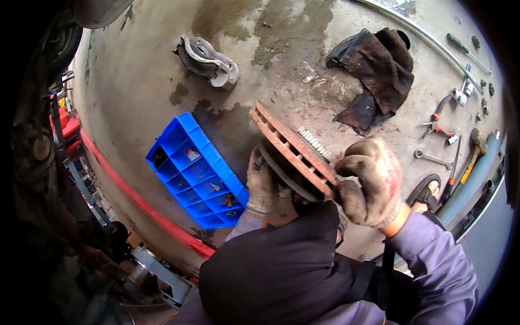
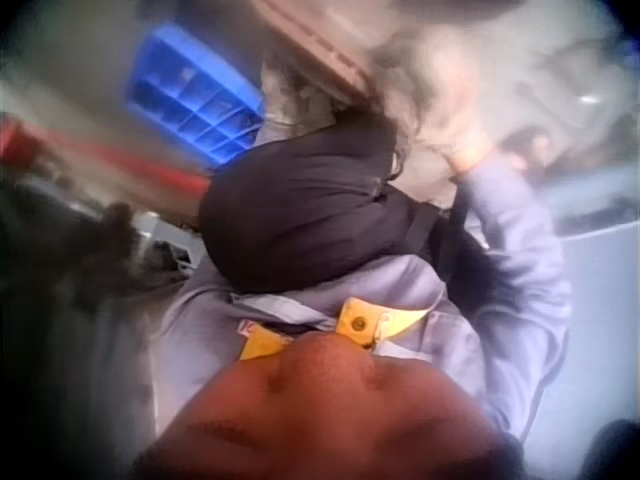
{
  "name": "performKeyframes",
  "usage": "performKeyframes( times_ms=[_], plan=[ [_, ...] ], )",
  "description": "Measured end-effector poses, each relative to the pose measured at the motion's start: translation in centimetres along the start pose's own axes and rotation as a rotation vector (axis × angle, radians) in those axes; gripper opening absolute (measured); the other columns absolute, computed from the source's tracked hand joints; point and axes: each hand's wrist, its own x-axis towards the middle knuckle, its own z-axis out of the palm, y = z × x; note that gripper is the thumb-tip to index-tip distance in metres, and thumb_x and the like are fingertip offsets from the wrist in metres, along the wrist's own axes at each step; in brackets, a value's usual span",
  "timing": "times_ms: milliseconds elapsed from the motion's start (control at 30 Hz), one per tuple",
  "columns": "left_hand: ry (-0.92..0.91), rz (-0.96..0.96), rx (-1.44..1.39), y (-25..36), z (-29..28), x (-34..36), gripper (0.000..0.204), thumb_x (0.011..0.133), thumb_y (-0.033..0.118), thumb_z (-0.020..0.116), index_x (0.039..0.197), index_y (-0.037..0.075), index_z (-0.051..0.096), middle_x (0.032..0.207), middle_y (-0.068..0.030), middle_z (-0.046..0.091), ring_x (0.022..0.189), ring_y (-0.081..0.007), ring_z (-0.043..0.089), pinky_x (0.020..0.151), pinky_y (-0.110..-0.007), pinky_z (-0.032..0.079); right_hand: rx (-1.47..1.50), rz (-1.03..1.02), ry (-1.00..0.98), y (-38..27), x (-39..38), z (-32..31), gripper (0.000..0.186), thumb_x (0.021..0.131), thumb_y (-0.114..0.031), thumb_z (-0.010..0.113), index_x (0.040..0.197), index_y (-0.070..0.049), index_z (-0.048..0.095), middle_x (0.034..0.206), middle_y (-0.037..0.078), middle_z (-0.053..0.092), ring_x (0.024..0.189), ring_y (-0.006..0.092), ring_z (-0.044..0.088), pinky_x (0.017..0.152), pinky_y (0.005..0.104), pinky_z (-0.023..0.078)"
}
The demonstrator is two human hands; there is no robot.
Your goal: The person sits on the floor and uses a hammer to repeatedly strike a brake rotor and hub assembly, attempting to separate the components. The person flips the assembly over and continues striking it with the hammer.
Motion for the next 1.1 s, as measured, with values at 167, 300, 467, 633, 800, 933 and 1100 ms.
performKeyframes(
  times_ms=[167,300,467,633,800,933,1100],
  plan=[
    [-0.197,0.368,1.373,-0.4,-1.0,-1.1,0.049,0.107,0.019,0.056,0.152,0.004,0.042,0.148,-0.0146,0.054,0.133,-0.0288,0.056,0.11,-0.043,0.049,-0.071,0.103,-0.144,2.0,0.9,-3.0,0.026,0.078,-0.016,0.076,0.1,-0.003,0.067,0.093,0.014,0.066,0.085,0.0362,0.066,0.077,0.0441,0.054],
    [-0.074,0.142,0.854,-1.6,0.8,-1.5,0.043,0.094,0.003,0.057,0.136,-0.003,0.054,0.132,-0.0169,0.065,0.122,-0.0268,0.063,0.104,-0.04,0.052,-0.129,0.17,-0.069,1.8,1.3,-3.7,0.053,0.074,-0.019,0.086,0.118,-0.001,0.063,0.101,0.019,0.066,0.092,0.0378,0.068,0.081,0.042,0.056],
    [-0.078,0.167,1.134,2.8,5.8,0.9,0.039,0.098,0.008,0.059,0.135,-0.002,0.053,0.12,-0.0222,0.07,0.111,-0.0321,0.069,0.097,-0.042,0.053,-0.178,0.247,-0.337,2.8,1.0,-7.4,0.047,0.074,-0.019,0.088,0.113,-0.004,0.066,0.093,0.014,0.065,0.084,0.0349,0.067,0.074,0.0437,0.054],
    [-0.226,0.307,1.266,4.5,10.8,1.8,0.056,0.092,0.014,0.066,0.14,-0.001,0.043,0.122,-0.0267,0.067,0.116,-0.0397,0.068,0.098,-0.043,0.053,-0.291,0.24,-0.234,1.7,1.2,-12.2,0.051,0.071,-0.018,0.092,0.113,-0.005,0.066,0.097,0.014,0.07,0.086,0.0339,0.07,0.075,0.0422,0.055],
    [-0.322,0.411,1.267,4.1,15.5,4.7,0.069,0.086,0.016,0.071,0.145,-0.006,0.042,0.126,-0.0261,0.067,0.116,-0.0378,0.068,0.097,-0.043,0.052,-0.404,0.332,-0.167,3.0,0.7,-16.5,0.049,0.074,-0.018,0.09,0.114,-0.003,0.067,0.099,0.015,0.071,0.089,0.0347,0.071,0.076,0.0418,0.057],
    [-0.361,0.29,1.134,2.0,17.6,5.8,0.07,0.091,0.026,0.072,0.146,-0.006,0.043,0.124,-0.0255,0.068,0.113,-0.038,0.069,0.098,-0.043,0.052,-0.429,0.387,-0.142,5.6,-1.8,-18.0,0.051,0.073,-0.014,0.087,0.118,-0.003,0.066,0.102,0.016,0.072,0.092,0.0354,0.072,0.078,0.042,0.057],
    [-0.506,0.302,1.059,0.5,11.4,6.5,0.049,0.098,0.022,0.069,0.143,0.011,0.052,0.128,-0.0144,0.068,0.108,-0.0238,0.071,0.088,-0.041,0.059,-0.355,0.455,-0.193,6.3,-3.3,-18.6,0.055,0.073,-0.016,0.083,0.123,-0.005,0.066,0.111,0.014,0.072,0.098,0.0356,0.071,0.084,0.0446,0.056]
  ],
)
